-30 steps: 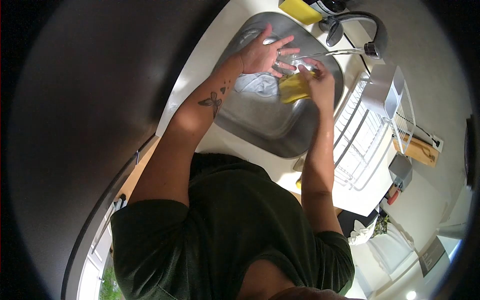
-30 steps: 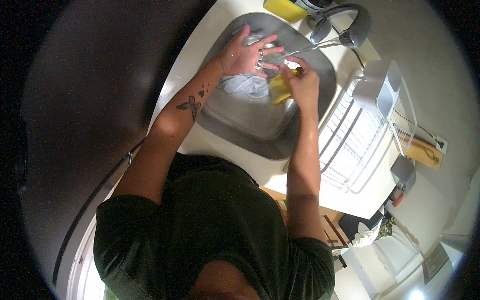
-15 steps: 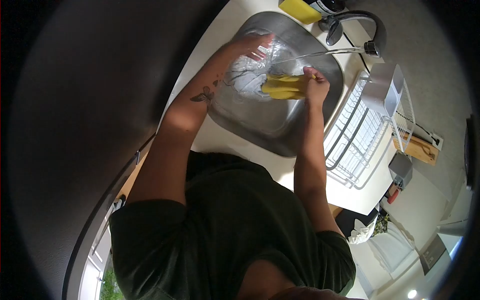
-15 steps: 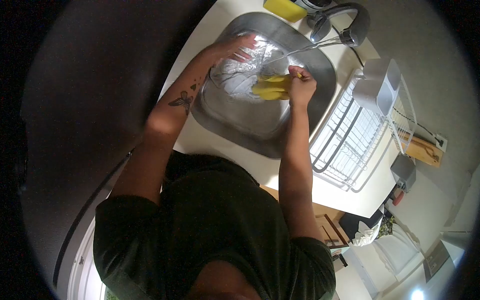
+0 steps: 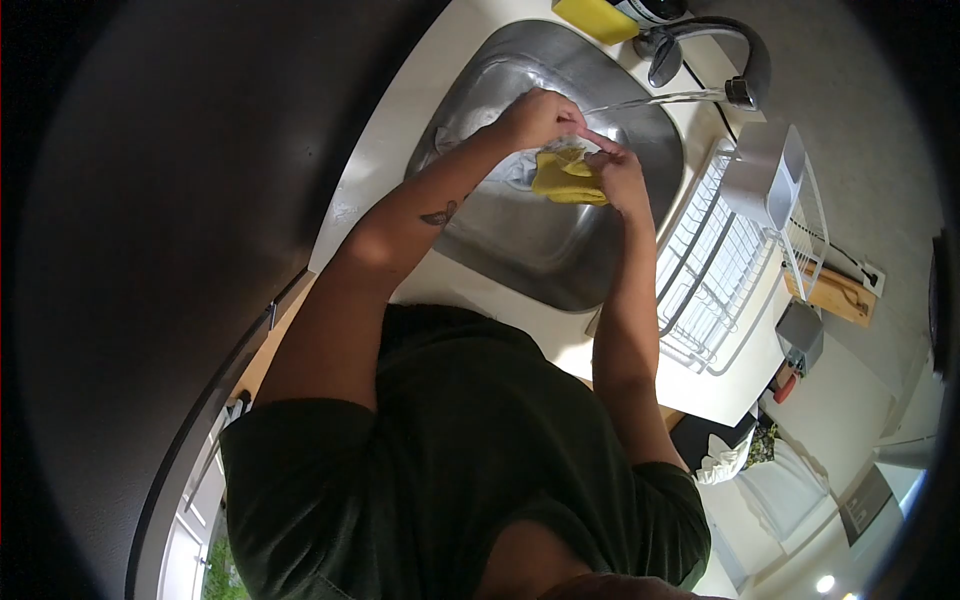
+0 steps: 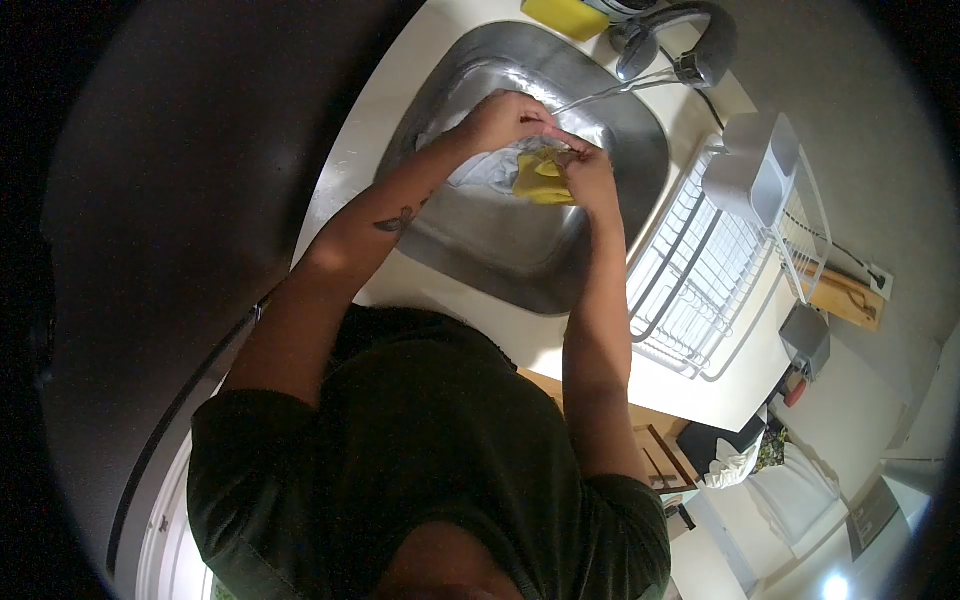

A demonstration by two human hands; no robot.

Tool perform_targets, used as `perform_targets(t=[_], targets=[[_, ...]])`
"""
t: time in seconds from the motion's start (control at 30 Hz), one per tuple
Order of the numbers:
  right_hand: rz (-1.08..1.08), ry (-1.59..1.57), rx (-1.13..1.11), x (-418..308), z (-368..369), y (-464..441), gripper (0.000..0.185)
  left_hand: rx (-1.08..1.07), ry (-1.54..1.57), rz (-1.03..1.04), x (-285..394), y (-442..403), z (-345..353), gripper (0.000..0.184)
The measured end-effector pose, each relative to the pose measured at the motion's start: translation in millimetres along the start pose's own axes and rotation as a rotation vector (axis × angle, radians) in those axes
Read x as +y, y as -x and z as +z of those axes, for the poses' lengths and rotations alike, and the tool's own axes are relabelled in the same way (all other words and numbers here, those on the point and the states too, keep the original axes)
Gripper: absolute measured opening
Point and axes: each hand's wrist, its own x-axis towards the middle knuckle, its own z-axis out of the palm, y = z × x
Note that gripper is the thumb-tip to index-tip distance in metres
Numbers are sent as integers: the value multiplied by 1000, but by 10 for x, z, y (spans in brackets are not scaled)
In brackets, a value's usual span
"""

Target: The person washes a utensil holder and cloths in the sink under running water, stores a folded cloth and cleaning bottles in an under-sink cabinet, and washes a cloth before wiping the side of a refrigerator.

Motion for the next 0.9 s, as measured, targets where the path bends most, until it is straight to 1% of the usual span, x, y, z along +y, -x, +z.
perform_targets(t=[0.03, 0.1, 0.13, 0.17, 0.2, 0.23, 0.27, 0.3, 0.33, 0.4, 0.47, 0.5, 0.53, 0.57, 0.6, 0.63, 0.67, 0.7, 0.73, 0.77, 0.8, 0.83, 0.9], targets=[[0, -1, 2, 0, -11, 22, 37, -1, 0, 1, -41, -6, -22, 18], [-66, 148, 106, -4, -59, 91, 37, 107, -174, -95, -121, 13, -61, 14], [-65, 148, 105, -1, -84, 110, 37, 71, -446, -237, -33, 30, -158, 20], [-40, 34, 147, 0, -114, 128, 36, 70, -445, -238, -168, 41, -162, 20], [-17, -80, 190, -1, -153, 136, 35, -15, -601, -405, -356, 19, -165, 32], [-15, -80, 192, -14, -197, 163, 35, -105, -753, -574, -501, 32, -136, 45], [-57, -71, 136, -53, -242, 177, 33, -104, -754, -571, -565, 67, -122, 45], [-95, -61, 79, -95, -259, 198, 31, -50, -921, -409, -624, 125, -107, 56], [-94, -62, 78, -145, -264, 201, 31, 6, -1084, -242, -648, 149, -94, 67], [-261, 53, -39, -274, -242, 195, 28, -147, -238, -115, -284, -25, -338, 71], [-285, 61, -27, -430, -198, 155, 27, -40, 75, 326, -46, -167, -312, 68], [-312, 71, -15, -512, -172, 125, 26, -38, 71, 324, 88, -209, -308, 68], [-367, 81, 13, -575, -152, 96, 23, -180, 91, 154, 309, -214, -320, 58], [-371, 79, 9, -604, -159, 48, 23, -320, 111, -18, 408, -230, -315, 48], [-414, 41, 24, -622, -186, -6, 22, -354, -117, -102, 324, -249, -259, 45], [-457, 3, 39, -649, -210, -37, 20, -351, -120, -103, 171, -225, -211, 45], [-420, -6, 94, -727, -235, -11, 18, -306, -121, -67, -9, -176, -174, 44], [-422, -5, 93, -719, -272, -25, 18, -262, -121, -32, -158, -132, -163, 44], [-426, -33, 135, -690, -342, -43, 17, -261, -120, -32, -285, -84, -186, 44], [-430, -61, 178, -651, -417, -64, 16, -176, -46, -79, -378, -26, -233, 41], [-455, 20, 185, -574, -478, -98, 24, -90, 27, -125, -453, -9, -246, 39], [-454, 20, 184, -445, -517, -150, 24, -90, 27, -127, -423, -23, -263, 39], [-450, 384, 371, -182, -527, -252, 35, -48, 192, -151, -243, -70, -344, 32]])
